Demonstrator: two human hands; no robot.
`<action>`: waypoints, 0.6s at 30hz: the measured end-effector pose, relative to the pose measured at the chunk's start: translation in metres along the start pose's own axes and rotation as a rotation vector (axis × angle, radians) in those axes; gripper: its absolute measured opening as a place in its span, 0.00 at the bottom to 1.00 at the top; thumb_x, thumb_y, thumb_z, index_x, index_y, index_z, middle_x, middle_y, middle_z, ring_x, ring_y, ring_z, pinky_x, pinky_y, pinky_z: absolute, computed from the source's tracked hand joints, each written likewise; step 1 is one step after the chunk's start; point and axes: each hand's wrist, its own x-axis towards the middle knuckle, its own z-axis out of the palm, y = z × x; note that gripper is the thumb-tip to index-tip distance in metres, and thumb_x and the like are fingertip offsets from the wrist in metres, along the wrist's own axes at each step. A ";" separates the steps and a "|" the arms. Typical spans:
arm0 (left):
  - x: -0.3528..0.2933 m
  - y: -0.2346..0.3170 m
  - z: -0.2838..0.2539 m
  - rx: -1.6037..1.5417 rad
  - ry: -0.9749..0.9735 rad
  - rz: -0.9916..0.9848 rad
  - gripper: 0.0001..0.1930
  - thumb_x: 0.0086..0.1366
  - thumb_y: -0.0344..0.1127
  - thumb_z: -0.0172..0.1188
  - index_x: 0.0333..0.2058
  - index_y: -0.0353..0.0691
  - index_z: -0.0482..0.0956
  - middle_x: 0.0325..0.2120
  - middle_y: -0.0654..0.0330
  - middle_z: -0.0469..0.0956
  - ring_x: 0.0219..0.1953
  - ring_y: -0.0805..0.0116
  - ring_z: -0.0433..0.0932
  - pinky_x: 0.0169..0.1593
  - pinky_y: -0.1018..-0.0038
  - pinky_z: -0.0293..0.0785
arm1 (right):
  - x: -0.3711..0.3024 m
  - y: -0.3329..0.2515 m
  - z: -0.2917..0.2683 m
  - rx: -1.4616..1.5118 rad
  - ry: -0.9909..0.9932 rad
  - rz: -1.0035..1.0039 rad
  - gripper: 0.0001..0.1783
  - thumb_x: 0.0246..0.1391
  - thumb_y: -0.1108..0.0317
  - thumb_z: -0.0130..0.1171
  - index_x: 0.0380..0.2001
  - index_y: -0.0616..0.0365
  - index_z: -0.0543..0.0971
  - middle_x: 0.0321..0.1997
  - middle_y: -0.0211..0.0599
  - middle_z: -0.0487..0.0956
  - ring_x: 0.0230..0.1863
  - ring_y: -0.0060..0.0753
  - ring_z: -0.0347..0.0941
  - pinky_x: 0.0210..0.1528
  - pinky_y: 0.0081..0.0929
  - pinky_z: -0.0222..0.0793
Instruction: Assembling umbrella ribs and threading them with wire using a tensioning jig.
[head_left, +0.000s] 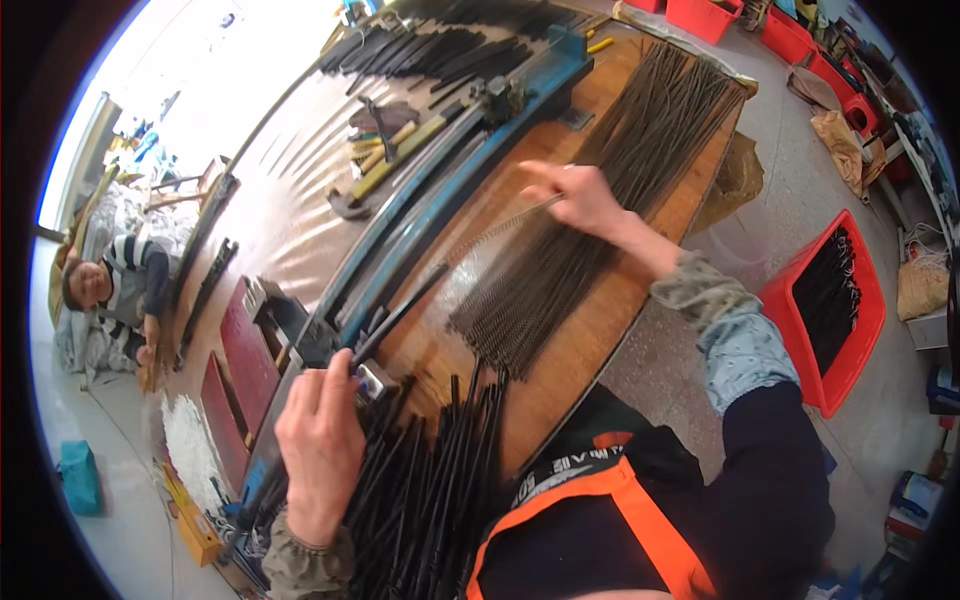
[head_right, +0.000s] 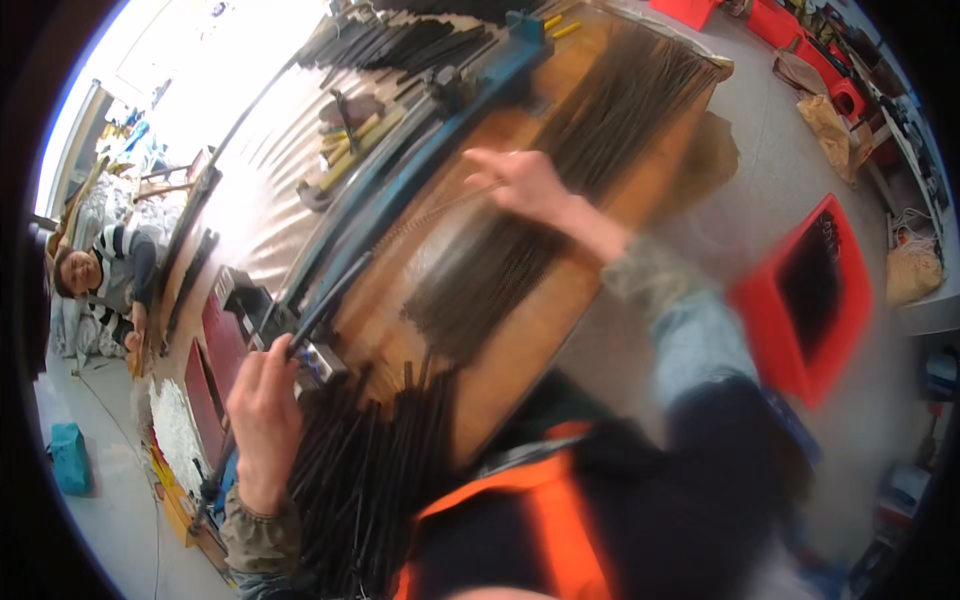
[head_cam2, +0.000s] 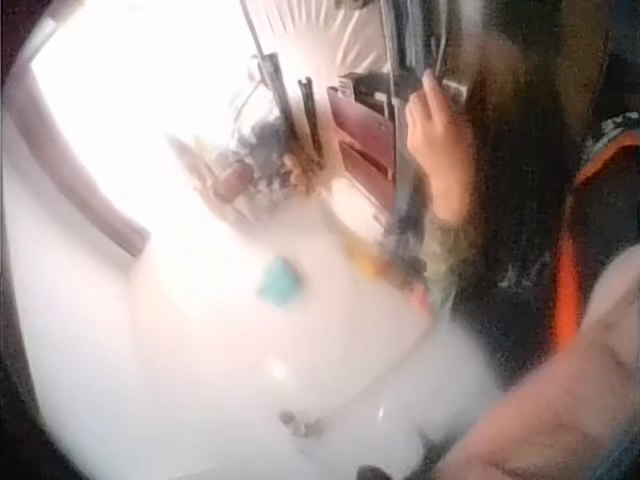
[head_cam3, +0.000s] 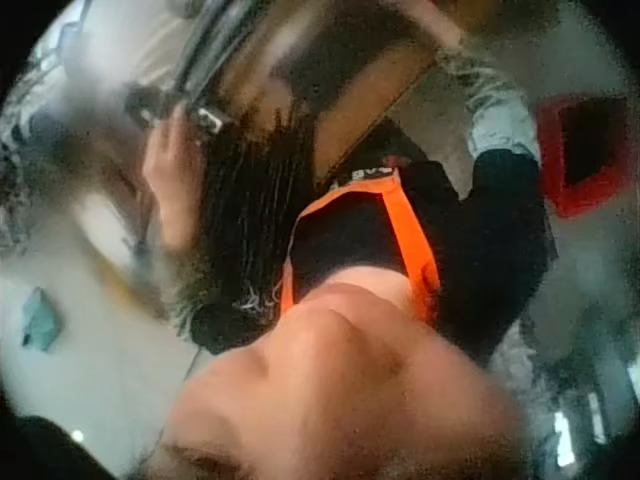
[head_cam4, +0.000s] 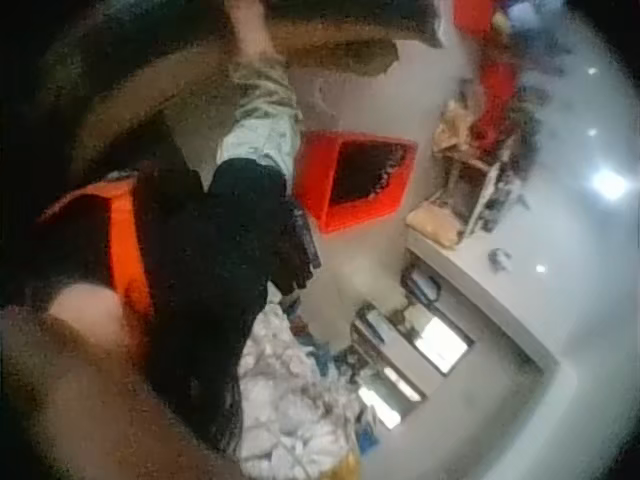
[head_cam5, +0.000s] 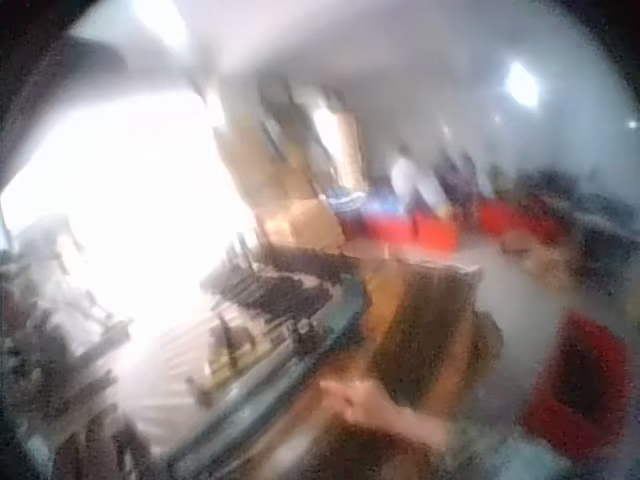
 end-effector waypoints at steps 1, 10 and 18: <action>0.007 -0.010 -0.001 0.027 -0.031 -0.020 0.16 0.60 0.23 0.60 0.48 0.34 0.76 0.29 0.54 0.73 0.30 0.54 0.76 0.33 0.62 0.73 | 0.006 -0.002 -0.010 0.086 0.012 0.088 0.28 0.53 0.65 0.69 0.58 0.52 0.76 0.18 0.33 0.73 0.19 0.24 0.69 0.23 0.25 0.65; 0.086 0.017 0.061 -0.159 -0.064 0.218 0.14 0.62 0.30 0.62 0.47 0.38 0.75 0.27 0.56 0.71 0.31 0.56 0.76 0.31 0.63 0.74 | 0.005 -0.003 -0.046 0.156 0.064 -0.107 0.25 0.49 0.64 0.71 0.53 0.47 0.80 0.20 0.32 0.73 0.21 0.33 0.73 0.27 0.30 0.72; 0.093 0.012 0.072 -0.184 -0.113 0.146 0.12 0.64 0.31 0.61 0.45 0.38 0.74 0.27 0.55 0.70 0.29 0.54 0.76 0.31 0.62 0.74 | 0.028 -0.001 -0.088 -0.128 0.271 -0.289 0.10 0.46 0.70 0.72 0.34 0.53 0.84 0.17 0.35 0.72 0.17 0.34 0.70 0.19 0.29 0.65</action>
